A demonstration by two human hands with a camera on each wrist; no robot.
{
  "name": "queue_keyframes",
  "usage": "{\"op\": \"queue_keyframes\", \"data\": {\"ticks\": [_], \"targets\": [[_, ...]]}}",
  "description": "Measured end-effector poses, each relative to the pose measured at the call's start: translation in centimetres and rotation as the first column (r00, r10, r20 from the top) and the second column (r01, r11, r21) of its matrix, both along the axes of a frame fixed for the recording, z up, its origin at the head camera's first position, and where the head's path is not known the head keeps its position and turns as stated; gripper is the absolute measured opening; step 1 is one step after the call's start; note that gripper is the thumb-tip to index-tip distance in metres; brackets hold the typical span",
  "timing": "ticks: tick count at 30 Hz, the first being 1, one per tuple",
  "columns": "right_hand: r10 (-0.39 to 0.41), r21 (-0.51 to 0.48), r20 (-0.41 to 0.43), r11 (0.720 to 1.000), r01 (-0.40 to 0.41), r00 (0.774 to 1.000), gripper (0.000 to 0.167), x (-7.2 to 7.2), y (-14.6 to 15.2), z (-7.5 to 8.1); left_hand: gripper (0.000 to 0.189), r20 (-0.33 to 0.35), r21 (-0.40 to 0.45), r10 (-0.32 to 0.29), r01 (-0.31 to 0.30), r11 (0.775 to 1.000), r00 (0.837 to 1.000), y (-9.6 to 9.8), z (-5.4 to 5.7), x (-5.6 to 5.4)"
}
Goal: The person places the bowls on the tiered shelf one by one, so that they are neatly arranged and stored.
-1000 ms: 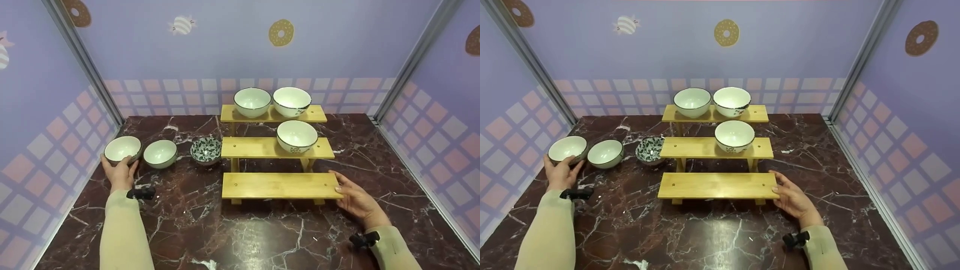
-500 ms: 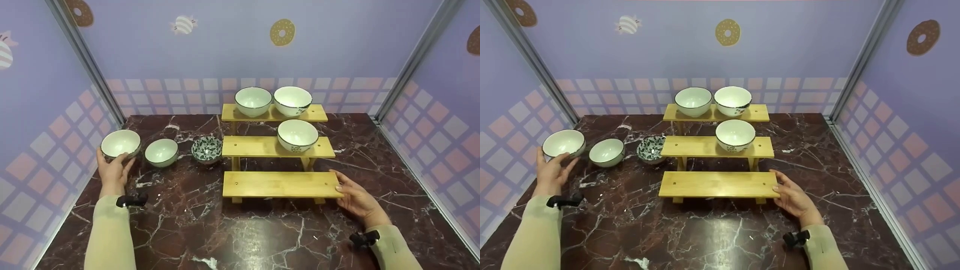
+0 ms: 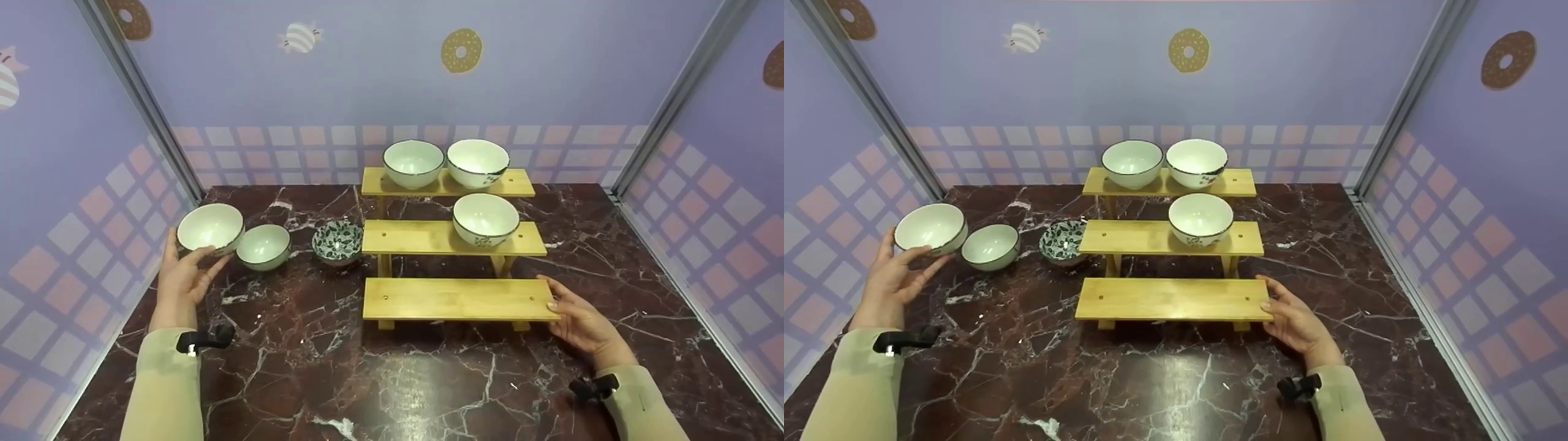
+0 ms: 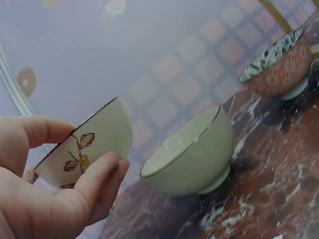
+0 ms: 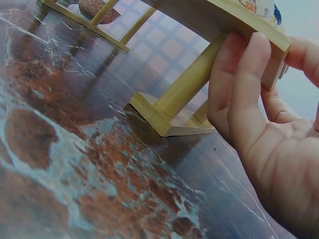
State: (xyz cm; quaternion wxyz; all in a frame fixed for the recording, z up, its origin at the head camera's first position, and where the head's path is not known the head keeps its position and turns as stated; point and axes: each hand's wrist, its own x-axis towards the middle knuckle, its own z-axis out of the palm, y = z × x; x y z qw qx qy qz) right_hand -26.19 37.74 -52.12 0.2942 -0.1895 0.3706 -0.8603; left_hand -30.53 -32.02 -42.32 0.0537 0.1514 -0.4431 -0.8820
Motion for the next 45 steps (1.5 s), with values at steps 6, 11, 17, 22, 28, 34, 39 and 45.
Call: {"op": "queue_keyframes", "data": {"ticks": [6,11,17,22,28,34,39,45], "targets": [[0.009,-0.002,-0.009,1.0,-0.009,1.0,0.061,-0.2,0.0,-0.1,0.105,-0.01,-0.077,-0.13,0.129,0.989,0.991,0.9,1.3,0.9],[-0.001,0.003,-0.003,1.0,0.001,1.0,0.06,-0.3,0.0,0.0,0.106,-0.029,-0.065,-0.222,0.22,0.973,0.975,1.7,2.4,1.7],[-0.013,0.008,0.006,1.0,0.013,1.0,0.057,-0.2,-0.2,0.0,0.107,-0.047,-0.072,-0.309,0.305,0.95,0.95,2.8,3.5,2.4],[-0.016,0.017,-0.001,1.0,0.016,1.0,0.058,-0.2,-0.2,-0.2,0.103,-0.028,-0.17,-0.371,0.361,0.917,0.928,3.8,4.0,2.9],[-0.023,0.034,-0.006,0.999,0.023,1.0,0.059,-0.2,-0.1,-0.2,0.101,-0.022,-0.207,-0.426,0.412,0.887,0.905,5.2,4.5,3.3],[-0.029,0.043,0.003,0.999,0.029,1.0,0.058,-0.2,0.0,-0.2,0.1,-0.031,-0.232,-0.471,0.452,0.861,0.881,6.8,5.0,3.5],[-0.031,0.043,0.005,0.999,0.031,1.0,0.058,-0.1,0.0,-0.1,0.1,-0.03,-0.237,-0.493,0.473,0.848,0.869,8.0,5.2,3.2],[-0.029,0.041,0.01,0.999,0.028,1.0,0.059,-0.1,0.1,-0.1,0.098,-0.009,-0.256,-0.524,0.504,0.825,0.852,9.9,5.6,2.4]]}}
